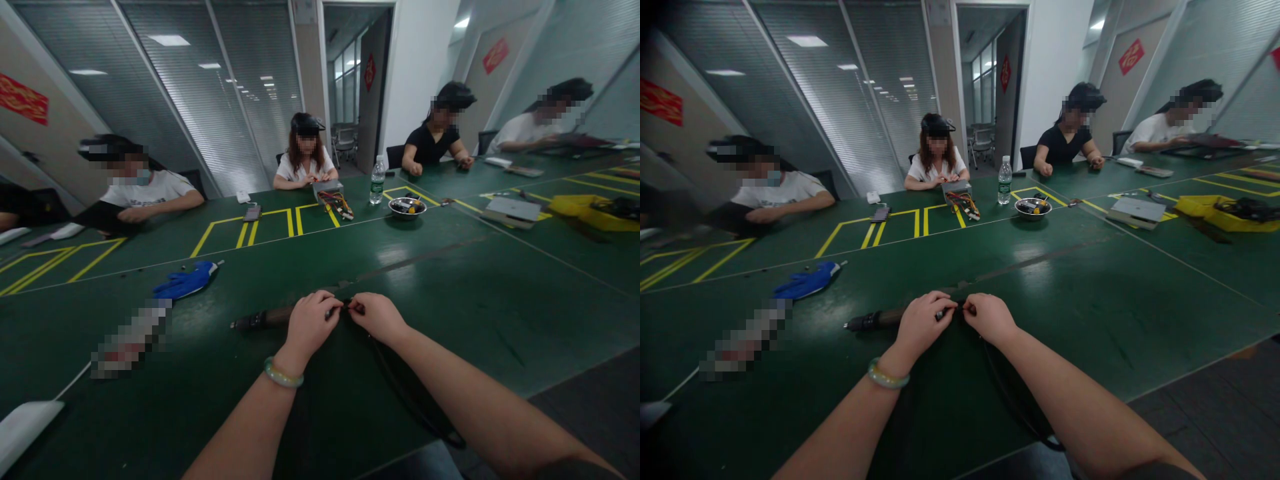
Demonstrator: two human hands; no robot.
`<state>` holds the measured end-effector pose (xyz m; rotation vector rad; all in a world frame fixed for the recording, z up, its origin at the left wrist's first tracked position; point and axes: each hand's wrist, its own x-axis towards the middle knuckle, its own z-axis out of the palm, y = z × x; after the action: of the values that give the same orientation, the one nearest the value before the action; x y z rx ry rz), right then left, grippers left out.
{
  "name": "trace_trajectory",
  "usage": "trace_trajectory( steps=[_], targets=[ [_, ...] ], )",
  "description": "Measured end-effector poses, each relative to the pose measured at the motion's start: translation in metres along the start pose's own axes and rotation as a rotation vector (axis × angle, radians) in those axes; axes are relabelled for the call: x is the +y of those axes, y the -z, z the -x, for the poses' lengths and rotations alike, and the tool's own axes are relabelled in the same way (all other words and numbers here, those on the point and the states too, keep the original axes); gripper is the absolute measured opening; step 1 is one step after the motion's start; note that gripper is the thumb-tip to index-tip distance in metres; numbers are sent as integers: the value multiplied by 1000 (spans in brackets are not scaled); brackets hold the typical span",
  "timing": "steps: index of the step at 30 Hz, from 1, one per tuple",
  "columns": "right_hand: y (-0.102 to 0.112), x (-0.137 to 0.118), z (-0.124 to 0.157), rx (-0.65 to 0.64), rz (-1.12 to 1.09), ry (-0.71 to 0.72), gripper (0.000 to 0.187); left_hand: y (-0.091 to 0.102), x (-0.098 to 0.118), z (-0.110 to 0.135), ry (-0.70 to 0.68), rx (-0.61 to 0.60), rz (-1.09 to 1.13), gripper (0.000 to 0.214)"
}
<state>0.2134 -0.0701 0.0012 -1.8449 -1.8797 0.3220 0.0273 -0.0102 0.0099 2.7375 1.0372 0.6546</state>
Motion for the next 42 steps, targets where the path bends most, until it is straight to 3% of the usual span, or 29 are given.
trace_trajectory(
  steps=[6,23,37,42],
  targets=[
    [0,1,0,-7,28,66,7,-3,-3,0,8,11,8,18],
    [-9,0,1,12,-122,-78,10,-6,-5,0,-36,45,10,18],
    [-6,-1,0,9,-54,-27,10,-6,-7,-1,-43,10,6,19],
    [-14,-2,-1,35,-83,-112,38,-7,-7,-1,-44,24,-2,18]
  ],
)
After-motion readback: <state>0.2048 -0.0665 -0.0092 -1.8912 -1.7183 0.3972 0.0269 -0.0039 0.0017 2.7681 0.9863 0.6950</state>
